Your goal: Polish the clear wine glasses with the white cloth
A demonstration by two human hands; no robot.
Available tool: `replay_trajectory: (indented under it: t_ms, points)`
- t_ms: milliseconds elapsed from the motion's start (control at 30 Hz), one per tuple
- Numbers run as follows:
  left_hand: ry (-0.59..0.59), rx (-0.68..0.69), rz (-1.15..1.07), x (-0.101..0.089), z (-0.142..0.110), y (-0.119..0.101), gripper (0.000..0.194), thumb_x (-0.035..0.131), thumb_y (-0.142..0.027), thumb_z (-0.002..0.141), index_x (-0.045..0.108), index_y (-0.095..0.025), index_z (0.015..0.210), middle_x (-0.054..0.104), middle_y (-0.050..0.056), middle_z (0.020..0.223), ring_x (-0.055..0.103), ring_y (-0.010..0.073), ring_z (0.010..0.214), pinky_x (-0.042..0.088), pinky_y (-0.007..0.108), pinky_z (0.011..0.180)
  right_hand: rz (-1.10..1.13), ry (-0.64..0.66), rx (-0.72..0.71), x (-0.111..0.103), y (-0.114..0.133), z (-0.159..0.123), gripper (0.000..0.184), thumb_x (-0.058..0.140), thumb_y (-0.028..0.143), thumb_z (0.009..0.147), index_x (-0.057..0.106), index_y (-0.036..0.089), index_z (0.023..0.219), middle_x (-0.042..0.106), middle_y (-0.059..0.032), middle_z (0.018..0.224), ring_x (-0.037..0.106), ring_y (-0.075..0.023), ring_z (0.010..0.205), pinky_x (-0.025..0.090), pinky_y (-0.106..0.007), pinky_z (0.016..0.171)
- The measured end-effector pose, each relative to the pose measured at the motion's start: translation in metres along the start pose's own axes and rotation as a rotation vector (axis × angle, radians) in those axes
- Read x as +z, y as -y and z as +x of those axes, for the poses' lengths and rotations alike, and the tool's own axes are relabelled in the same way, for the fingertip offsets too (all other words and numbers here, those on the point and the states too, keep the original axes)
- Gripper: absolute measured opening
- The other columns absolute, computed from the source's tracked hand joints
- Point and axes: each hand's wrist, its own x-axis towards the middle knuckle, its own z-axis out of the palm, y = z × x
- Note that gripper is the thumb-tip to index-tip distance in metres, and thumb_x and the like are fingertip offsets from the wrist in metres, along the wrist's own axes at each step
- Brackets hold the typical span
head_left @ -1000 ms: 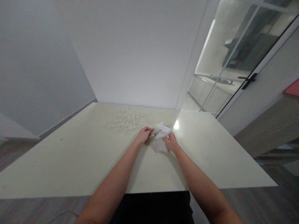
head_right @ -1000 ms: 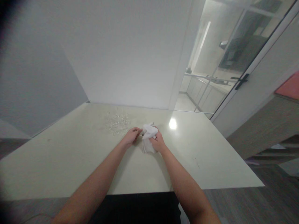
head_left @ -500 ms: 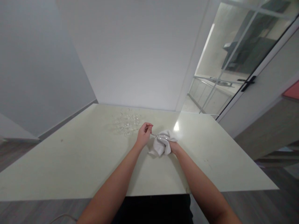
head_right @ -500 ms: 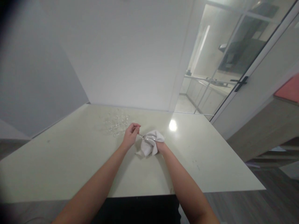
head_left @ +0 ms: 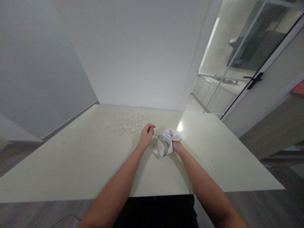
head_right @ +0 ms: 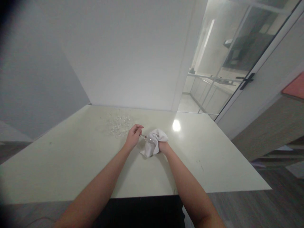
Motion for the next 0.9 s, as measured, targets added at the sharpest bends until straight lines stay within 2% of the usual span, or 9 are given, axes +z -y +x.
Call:
replay_trajectory:
  t_ms: [167,300,400,533,600,767,833,900]
  points:
    - [0.002,-0.023,0.002,-0.001,0.001,0.005,0.015,0.048,-0.028,0.086,0.059,-0.018,0.088,0.048,-0.004,0.060,0.046,0.0116,0.056,0.036,0.023,0.057,0.048,0.105,0.050,-0.003,0.001,-0.004,0.044,0.080,0.057,0.063,0.071,0.019,0.085,0.073,-0.0048,0.085,0.066,-0.0223,0.084,0.055,-0.040,0.085]
    - [0.022,-0.048,0.001,0.000,-0.001,0.005,0.015,0.048,-0.027,0.084,0.060,-0.018,0.087,0.048,-0.005,0.058,0.046,0.0114,0.055,0.036,0.023,0.057,0.012,0.171,-0.011,-0.008,-0.002,0.000,0.042,0.082,0.051,0.062,0.072,0.019,0.087,0.073,-0.0051,0.087,0.066,-0.0211,0.083,0.054,-0.038,0.085]
    - [0.029,-0.065,-0.021,0.001,-0.001,0.006,0.014,0.049,-0.028,0.083,0.060,-0.019,0.086,0.048,-0.005,0.058,0.046,0.0114,0.054,0.035,0.023,0.056,-0.020,0.120,-0.016,-0.008,-0.005,0.003,0.040,0.081,0.052,0.063,0.072,0.020,0.086,0.073,-0.0060,0.089,0.065,-0.0231,0.087,0.053,-0.041,0.089]
    - [0.022,-0.096,-0.038,0.001,0.001,0.009,0.015,0.050,-0.030,0.082,0.060,-0.020,0.086,0.048,-0.005,0.059,0.045,0.0113,0.054,0.035,0.022,0.054,-0.030,-0.049,0.029,-0.005,-0.006,0.000,0.044,0.081,0.056,0.059,0.070,0.022,0.085,0.073,-0.0061,0.091,0.065,-0.0263,0.094,0.050,-0.046,0.096]
    - [0.015,-0.118,-0.040,0.001,0.002,0.009,0.015,0.051,-0.031,0.082,0.060,-0.020,0.086,0.048,-0.005,0.059,0.044,0.0110,0.053,0.034,0.022,0.054,-0.051,-0.061,0.015,-0.005,-0.005,-0.003,0.045,0.080,0.057,0.060,0.070,0.022,0.088,0.073,-0.0060,0.093,0.065,-0.0271,0.098,0.050,-0.046,0.097]
    - [0.029,-0.104,-0.036,0.000,0.001,0.006,0.015,0.051,-0.032,0.083,0.060,-0.020,0.086,0.048,-0.004,0.058,0.045,0.0112,0.053,0.035,0.023,0.054,-0.086,0.165,-0.080,-0.009,-0.001,-0.003,0.036,0.075,0.050,0.070,0.071,0.020,0.088,0.072,-0.0056,0.090,0.066,-0.0232,0.088,0.054,-0.040,0.087]
    - [0.034,-0.079,-0.024,0.000,0.000,0.004,0.015,0.051,-0.031,0.083,0.060,-0.019,0.086,0.049,-0.004,0.058,0.045,0.0114,0.054,0.035,0.023,0.055,-0.087,0.194,-0.093,-0.009,-0.002,-0.001,0.034,0.076,0.048,0.069,0.071,0.019,0.087,0.073,-0.0052,0.089,0.066,-0.0227,0.085,0.054,-0.039,0.086]
    - [0.034,-0.060,-0.014,0.000,0.000,0.002,0.015,0.050,-0.029,0.083,0.060,-0.019,0.086,0.049,-0.004,0.058,0.046,0.0115,0.055,0.036,0.023,0.055,-0.094,0.164,-0.088,-0.010,-0.004,0.000,0.034,0.075,0.050,0.069,0.071,0.020,0.086,0.073,-0.0055,0.089,0.066,-0.0235,0.086,0.054,-0.041,0.088]
